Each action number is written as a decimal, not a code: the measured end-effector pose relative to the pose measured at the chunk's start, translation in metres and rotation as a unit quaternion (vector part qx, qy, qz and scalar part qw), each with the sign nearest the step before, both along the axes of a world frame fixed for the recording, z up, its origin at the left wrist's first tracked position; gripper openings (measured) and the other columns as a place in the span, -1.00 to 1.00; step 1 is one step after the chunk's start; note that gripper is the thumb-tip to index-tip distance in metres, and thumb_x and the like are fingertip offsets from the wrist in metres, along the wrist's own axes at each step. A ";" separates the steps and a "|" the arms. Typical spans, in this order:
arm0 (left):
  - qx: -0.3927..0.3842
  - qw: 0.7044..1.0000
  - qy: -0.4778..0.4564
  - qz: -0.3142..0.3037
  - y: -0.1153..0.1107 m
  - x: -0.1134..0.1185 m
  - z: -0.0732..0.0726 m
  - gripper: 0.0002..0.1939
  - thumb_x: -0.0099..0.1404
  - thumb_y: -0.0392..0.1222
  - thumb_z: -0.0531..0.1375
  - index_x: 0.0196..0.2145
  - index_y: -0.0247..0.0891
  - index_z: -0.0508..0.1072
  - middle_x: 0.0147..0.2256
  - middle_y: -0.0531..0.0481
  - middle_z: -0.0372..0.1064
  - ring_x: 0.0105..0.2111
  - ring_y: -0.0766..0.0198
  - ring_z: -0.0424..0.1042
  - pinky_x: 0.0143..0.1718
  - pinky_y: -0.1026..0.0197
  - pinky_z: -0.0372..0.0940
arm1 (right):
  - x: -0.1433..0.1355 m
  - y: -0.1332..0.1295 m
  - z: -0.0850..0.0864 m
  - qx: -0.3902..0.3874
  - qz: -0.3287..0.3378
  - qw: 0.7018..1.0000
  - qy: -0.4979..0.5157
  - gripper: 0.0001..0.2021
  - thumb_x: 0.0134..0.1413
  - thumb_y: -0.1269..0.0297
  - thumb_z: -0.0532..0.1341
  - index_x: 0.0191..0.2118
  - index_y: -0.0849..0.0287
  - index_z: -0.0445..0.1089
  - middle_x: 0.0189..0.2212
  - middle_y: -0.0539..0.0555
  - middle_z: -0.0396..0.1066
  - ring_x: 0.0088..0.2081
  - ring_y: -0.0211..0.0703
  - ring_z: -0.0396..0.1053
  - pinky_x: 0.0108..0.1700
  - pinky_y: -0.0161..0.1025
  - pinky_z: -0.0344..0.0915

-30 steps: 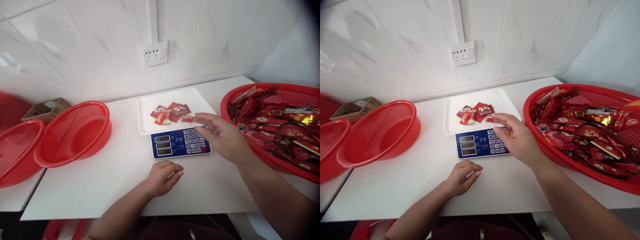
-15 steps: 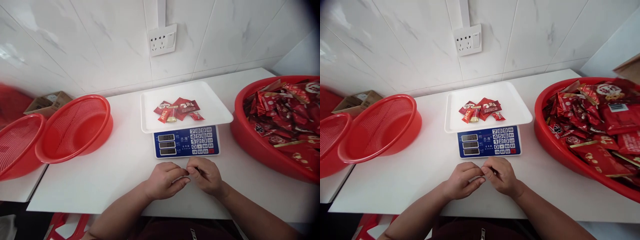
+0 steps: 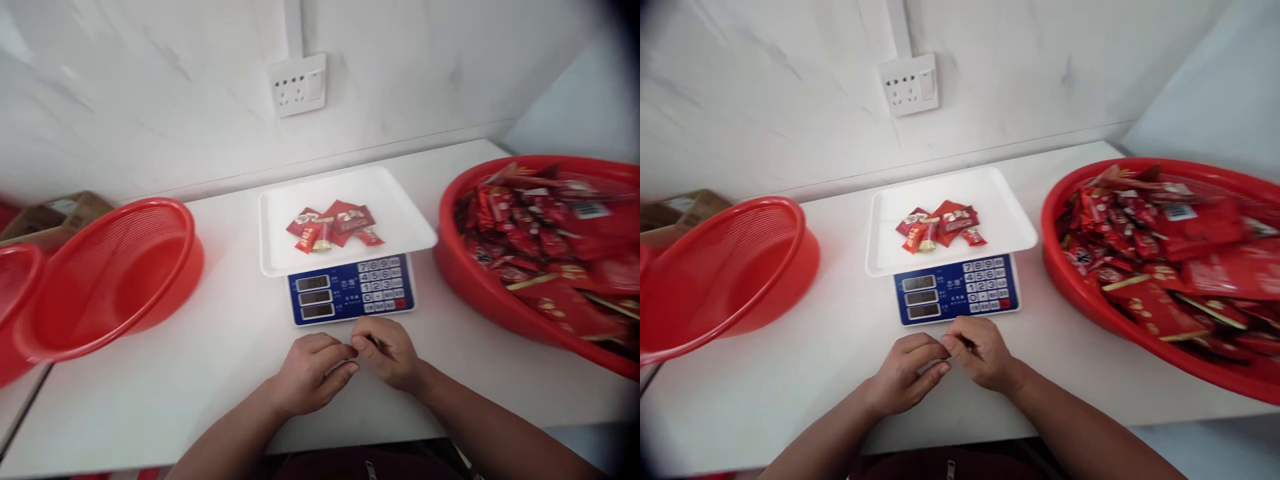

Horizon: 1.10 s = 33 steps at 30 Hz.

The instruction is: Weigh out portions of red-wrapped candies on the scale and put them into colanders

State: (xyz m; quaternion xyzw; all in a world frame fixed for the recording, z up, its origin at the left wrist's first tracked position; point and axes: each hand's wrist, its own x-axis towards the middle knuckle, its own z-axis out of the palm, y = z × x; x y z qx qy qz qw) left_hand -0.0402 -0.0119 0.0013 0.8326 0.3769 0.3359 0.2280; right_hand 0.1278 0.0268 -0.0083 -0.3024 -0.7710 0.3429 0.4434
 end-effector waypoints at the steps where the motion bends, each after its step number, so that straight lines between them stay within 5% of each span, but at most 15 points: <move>1: -0.002 1.000 -0.003 0.002 0.000 0.000 0.001 -0.85 0.31 -0.23 0.06 -0.25 -0.29 0.41 -0.44 -0.07 0.44 -0.45 0.29 0.42 -0.42 0.28 0.33 | 0.000 0.000 0.002 0.007 -0.001 1.000 0.002 -0.75 0.17 0.31 0.05 -0.54 0.14 0.24 -0.68 -0.08 0.22 -0.63 -0.33 0.16 -0.58 -0.37 0.11; 4: -0.009 1.000 -0.009 0.013 0.001 -0.001 0.000 -0.86 0.30 -0.29 0.07 -0.21 -0.26 0.41 -0.40 -0.06 0.45 -0.41 0.30 0.45 -0.39 0.30 0.36 | 0.010 -0.001 0.017 0.043 -0.010 0.999 0.000 -0.74 0.19 0.26 0.02 -0.50 0.13 0.27 -0.67 -0.05 0.27 -0.63 -0.30 0.19 -0.56 -0.35 0.15; 9: 0.008 1.000 -0.026 0.016 0.005 -0.002 -0.003 -0.86 0.30 -0.29 0.09 -0.21 -0.21 0.41 -0.38 -0.03 0.47 -0.39 0.32 0.49 -0.38 0.37 0.39 | 0.074 0.001 0.075 0.107 -0.101 0.986 -0.084 -0.88 0.16 0.32 0.08 -0.26 0.12 0.36 -0.52 0.00 0.44 -0.51 -0.27 0.36 -0.44 -0.34 0.30; 13: 0.017 0.999 -0.018 0.019 0.006 -0.001 -0.002 -0.88 0.30 -0.26 0.10 -0.24 -0.20 0.43 -0.39 -0.01 0.49 -0.39 0.31 0.50 -0.40 0.38 0.39 | 0.139 0.019 0.106 -0.007 -0.254 0.926 -0.281 -0.81 0.17 0.26 0.08 -0.17 0.10 0.40 -0.23 0.08 0.50 -0.26 -0.13 0.44 -0.25 -0.23 0.35; 17: 0.016 0.999 -0.013 0.030 0.007 0.000 -0.004 -0.87 0.30 -0.22 0.10 -0.25 -0.18 0.44 -0.38 0.01 0.50 -0.39 0.32 0.51 -0.39 0.39 0.40 | 0.168 0.048 0.108 -0.123 -0.205 0.856 -0.459 -0.70 0.11 0.25 0.10 -0.03 0.08 0.37 -0.05 0.11 0.42 -0.07 0.03 0.39 -0.14 -0.13 0.32; 22: 0.016 0.998 -0.012 0.051 0.008 -0.003 -0.009 -0.87 0.30 -0.17 0.11 -0.25 -0.16 0.45 -0.37 0.03 0.51 -0.38 0.31 0.51 -0.39 0.39 0.41 | 0.156 0.061 0.102 -0.116 -0.182 0.787 -0.578 -0.67 -0.01 0.36 0.17 -0.06 0.14 0.36 -0.15 0.21 0.42 -0.13 0.10 0.37 -0.33 -0.22 0.26; 26: 0.025 0.998 -0.014 0.053 0.010 -0.005 -0.012 -0.86 0.29 -0.16 0.11 -0.26 -0.15 0.46 -0.38 0.04 0.51 -0.41 0.32 0.51 -0.41 0.41 0.41 | 0.150 0.056 0.102 -0.101 -0.187 0.789 -0.576 -0.77 0.09 0.38 0.08 -0.13 0.11 0.37 -0.23 0.17 0.42 -0.29 -0.05 0.41 -0.35 -0.26 0.24; 33: 0.021 0.997 -0.053 0.050 0.004 -0.001 -0.017 -0.84 0.31 -0.15 0.09 -0.24 -0.15 0.45 -0.38 -0.01 0.49 -0.40 0.29 0.50 -0.41 0.38 0.41 | 0.166 0.057 0.117 -0.102 -0.332 0.836 -0.426 -0.79 0.13 0.12 0.09 -0.22 0.10 0.36 -0.38 0.06 0.46 -0.34 -0.07 0.41 -0.35 -0.23 0.24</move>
